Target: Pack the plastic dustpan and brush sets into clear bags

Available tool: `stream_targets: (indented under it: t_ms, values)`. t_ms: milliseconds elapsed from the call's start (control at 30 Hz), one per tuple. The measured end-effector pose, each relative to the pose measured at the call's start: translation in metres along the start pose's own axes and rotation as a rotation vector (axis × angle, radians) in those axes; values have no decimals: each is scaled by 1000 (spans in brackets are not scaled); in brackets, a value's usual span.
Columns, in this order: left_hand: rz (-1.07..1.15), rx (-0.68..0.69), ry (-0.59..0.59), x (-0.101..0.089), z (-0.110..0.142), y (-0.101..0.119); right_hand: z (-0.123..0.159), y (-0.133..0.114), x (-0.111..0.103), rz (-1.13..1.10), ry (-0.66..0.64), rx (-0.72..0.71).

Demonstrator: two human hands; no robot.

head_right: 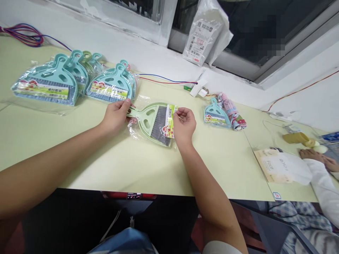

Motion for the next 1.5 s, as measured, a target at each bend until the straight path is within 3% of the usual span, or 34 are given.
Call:
stream_targets:
  t_ms: [267, 533, 800, 1500]
  values:
    - [28, -5, 14, -2, -3, -4, 3, -2, 4, -48, -1, 10]
    - [61, -5, 40, -6, -6, -2, 3, -18, -11, 186, -105, 45]
    - [49, 5, 38, -5, -5, -1, 9, -18, -4, 157, -179, 90]
    - [25, 23, 34, -1, 1, 1, 16, -14, 2, 146, -184, 194]
Point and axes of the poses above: each hand's wrist, its own z-axis away from the middle knuckle, its own x-axis out of the palm, y = z × x, the point moved 4 cm from there along -z, towards the middle knuckle, and after that the axes turned 4 degrees about x, right-handed, at the moved point
